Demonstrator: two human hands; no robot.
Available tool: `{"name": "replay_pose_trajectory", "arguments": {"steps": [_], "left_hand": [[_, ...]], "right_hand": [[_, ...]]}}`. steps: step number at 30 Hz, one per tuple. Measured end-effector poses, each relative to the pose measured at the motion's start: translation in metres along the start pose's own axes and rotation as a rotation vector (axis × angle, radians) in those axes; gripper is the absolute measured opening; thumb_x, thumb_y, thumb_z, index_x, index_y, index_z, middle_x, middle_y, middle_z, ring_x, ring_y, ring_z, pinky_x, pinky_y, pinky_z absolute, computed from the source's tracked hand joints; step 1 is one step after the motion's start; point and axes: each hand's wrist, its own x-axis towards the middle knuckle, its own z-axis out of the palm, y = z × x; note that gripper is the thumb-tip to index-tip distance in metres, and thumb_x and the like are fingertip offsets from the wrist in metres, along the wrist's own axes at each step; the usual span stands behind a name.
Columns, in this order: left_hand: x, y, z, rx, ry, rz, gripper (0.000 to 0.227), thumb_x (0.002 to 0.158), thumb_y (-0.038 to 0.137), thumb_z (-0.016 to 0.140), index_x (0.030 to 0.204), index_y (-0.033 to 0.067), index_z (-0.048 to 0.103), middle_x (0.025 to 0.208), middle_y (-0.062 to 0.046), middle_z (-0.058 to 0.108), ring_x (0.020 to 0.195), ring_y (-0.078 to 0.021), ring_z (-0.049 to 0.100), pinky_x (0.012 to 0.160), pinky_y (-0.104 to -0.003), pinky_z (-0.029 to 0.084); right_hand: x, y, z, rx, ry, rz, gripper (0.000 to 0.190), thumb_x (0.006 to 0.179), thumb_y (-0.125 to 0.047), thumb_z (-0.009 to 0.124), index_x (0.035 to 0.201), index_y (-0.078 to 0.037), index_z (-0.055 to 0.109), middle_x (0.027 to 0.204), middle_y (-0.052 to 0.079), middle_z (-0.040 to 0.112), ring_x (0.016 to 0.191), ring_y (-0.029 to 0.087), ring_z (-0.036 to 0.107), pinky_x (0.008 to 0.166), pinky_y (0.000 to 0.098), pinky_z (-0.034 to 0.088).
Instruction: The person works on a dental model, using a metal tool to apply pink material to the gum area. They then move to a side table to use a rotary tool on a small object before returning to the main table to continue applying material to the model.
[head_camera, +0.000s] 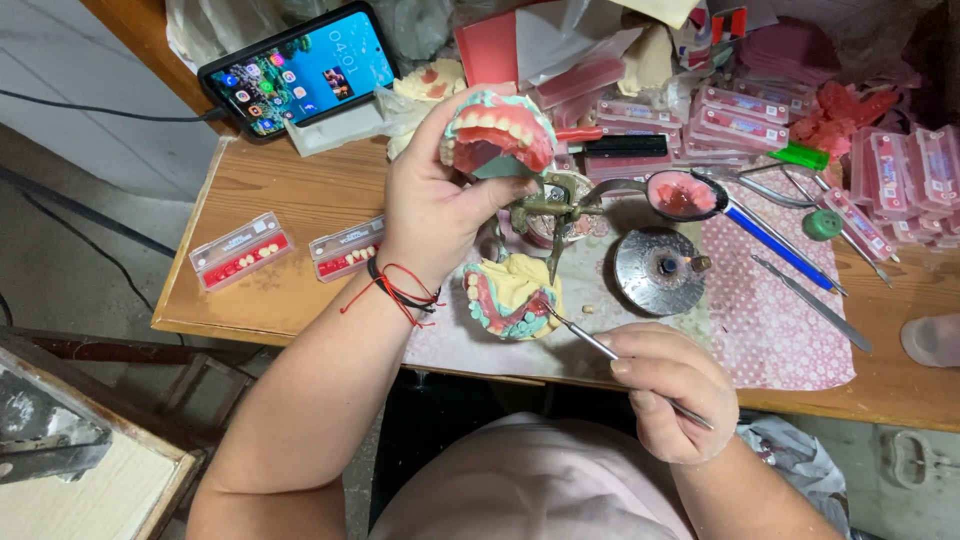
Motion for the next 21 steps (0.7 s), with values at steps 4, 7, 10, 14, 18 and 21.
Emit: {"name": "replay_pose_trajectory", "arguments": {"steps": [4,7,10,14,18,21], "left_hand": [[0.001,0.0,0.0,0.014,-0.02,0.003,0.07,0.08,0.001,0.094,0.14,0.0088,0.058,0.12,-0.001,0.073,0.109,-0.0093,0.066,0.105,-0.026,0.056],[0.0,-0.006,-0.001,-0.014,-0.03,0.026,0.072,0.082,0.002,0.093,0.143,0.0078,0.055,0.127,-0.005,0.072,0.115,-0.012,0.068,0.109,-0.029,0.057],[0.0,-0.007,-0.002,0.008,-0.029,0.012,0.074,0.082,0.005,0.093,0.144,0.0085,0.054,0.125,-0.004,0.073,0.113,-0.011,0.067,0.108,-0.029,0.057],[0.001,-0.005,-0.002,0.085,-0.028,0.017,0.072,0.082,0.008,0.094,0.143,0.0098,0.056,0.122,-0.002,0.073,0.111,-0.0102,0.067,0.106,-0.028,0.056],[0.002,-0.004,-0.001,0.098,-0.024,-0.005,0.076,0.077,0.006,0.096,0.142,0.0087,0.057,0.119,-0.001,0.073,0.108,-0.01,0.065,0.104,-0.027,0.056],[0.003,0.007,0.001,0.142,-0.041,-0.026,0.069,0.078,0.005,0.093,0.138,0.0103,0.059,0.121,-0.002,0.074,0.11,-0.0108,0.069,0.104,-0.027,0.057]], "right_hand": [[0.0,0.0,0.0,-0.011,-0.002,0.003,0.024,0.104,-0.019,0.051,0.108,-0.002,0.067,0.113,0.022,0.07,0.099,0.039,0.076,0.09,0.0455,0.064],[0.001,0.0,0.001,-0.009,-0.034,-0.001,0.024,0.104,-0.019,0.05,0.11,-0.003,0.067,0.115,0.022,0.07,0.101,0.038,0.076,0.092,0.0447,0.064],[0.0,0.002,-0.001,-0.003,-0.025,-0.01,0.024,0.104,-0.019,0.051,0.111,-0.002,0.067,0.116,0.022,0.07,0.103,0.039,0.076,0.093,0.0462,0.064],[0.001,0.001,-0.001,0.029,0.006,0.053,0.025,0.103,-0.019,0.051,0.11,-0.001,0.067,0.115,0.023,0.071,0.103,0.04,0.076,0.095,0.0463,0.064],[-0.011,0.0,0.001,0.132,0.216,0.284,0.028,0.104,-0.028,0.057,0.106,-0.003,0.068,0.112,0.019,0.073,0.108,0.036,0.074,0.105,0.0466,0.06],[0.002,0.008,-0.01,0.594,0.351,0.254,0.022,0.109,-0.016,0.06,0.117,0.002,0.067,0.118,0.024,0.072,0.1,0.035,0.078,0.094,0.049,0.07]]}}
